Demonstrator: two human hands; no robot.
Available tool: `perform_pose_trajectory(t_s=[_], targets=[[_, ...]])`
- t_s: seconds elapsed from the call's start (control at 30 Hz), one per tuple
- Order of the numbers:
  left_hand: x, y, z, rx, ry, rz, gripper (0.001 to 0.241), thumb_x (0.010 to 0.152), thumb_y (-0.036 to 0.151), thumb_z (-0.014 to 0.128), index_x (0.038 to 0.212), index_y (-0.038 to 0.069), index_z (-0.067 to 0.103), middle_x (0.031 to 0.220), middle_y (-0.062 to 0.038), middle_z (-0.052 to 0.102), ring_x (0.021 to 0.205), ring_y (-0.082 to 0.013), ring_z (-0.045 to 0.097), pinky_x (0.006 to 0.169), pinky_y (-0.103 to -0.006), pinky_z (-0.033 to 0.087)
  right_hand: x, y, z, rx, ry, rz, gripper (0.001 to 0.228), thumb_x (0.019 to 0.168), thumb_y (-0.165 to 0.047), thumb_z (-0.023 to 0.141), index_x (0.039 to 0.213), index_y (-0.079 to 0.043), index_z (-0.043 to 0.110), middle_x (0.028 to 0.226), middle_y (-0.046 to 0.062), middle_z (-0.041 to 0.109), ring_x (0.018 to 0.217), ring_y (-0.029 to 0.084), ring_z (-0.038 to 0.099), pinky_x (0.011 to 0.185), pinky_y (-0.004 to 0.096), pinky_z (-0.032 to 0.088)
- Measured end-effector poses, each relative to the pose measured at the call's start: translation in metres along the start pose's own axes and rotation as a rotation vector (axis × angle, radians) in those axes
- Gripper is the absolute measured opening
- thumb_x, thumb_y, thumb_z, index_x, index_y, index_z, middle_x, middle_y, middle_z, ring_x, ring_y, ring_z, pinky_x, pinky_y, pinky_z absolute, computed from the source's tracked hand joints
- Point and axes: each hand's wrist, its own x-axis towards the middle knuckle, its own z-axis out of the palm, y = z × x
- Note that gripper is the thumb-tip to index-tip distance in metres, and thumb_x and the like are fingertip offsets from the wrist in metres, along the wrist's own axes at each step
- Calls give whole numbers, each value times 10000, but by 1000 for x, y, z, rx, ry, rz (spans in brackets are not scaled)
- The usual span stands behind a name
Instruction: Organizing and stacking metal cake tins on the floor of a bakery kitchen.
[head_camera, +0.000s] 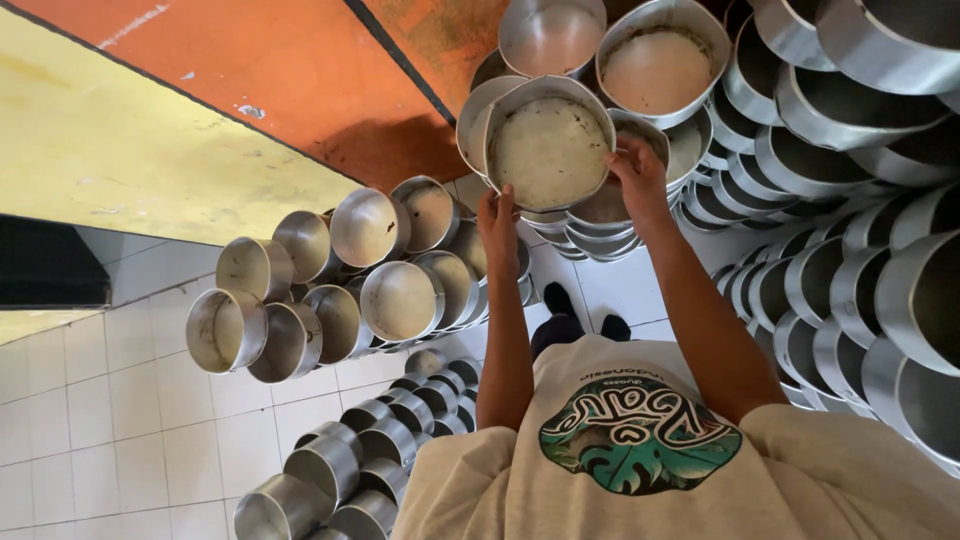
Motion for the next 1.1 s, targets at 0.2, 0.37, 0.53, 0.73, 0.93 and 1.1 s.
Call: perform_pose_trajectory(t_s=[0.2,0.37,0.53,0.73,0.93,1.1], targets=[[33,2,7,-137,3,-3,456,956,339,678,1286,39,584,967,10,638,860,-98,604,789,-265,526,31,17,5,-11,27,-36,343,1006,-174,665,1301,-27,569,1200,78,698,1021,148,695,819,311,610],[71,-7,1,-20,31,-17,483,971,375,681,1280,16,590,932,3,608,819,-109,589,725,-281,520,57,21,18,-19,34,-54,351,1030,-178,672,1326,-18,572,1196,77,697,1000,163,677,822,320,592],[123,-36,-9,7,-2,-2,477,1001,384,694,1270,-6,638,899,-39,584,789,-132,550,674,-300,479,99,42,25,-83,38,-85,403,992,-180,680,1345,-30,557,1175,66,691,1011,169,689,830,327,614],[154,-29,-1,-51,-28,-11,455,960,380,662,1260,42,611,991,-4,668,826,-114,611,711,-281,520,126,43,39,-182,76,-149,433,995,-166,680,1380,-12,555,1224,79,698,1043,168,689,842,335,601],[178,-30,2,-119,-119,59,399,1018,314,672,1293,29,624,942,-5,587,772,-101,501,657,-286,432,147,55,48,-141,112,-150,427,1013,-156,664,1397,-12,544,1173,51,671,973,115,634,804,285,544],[188,-53,1,-69,-56,-40,369,985,279,651,1273,50,619,869,23,604,751,-96,502,655,-267,433,158,63,51,-333,98,-206,309,1045,-172,631,1300,2,617,1059,34,661,919,90,599,794,259,520]])
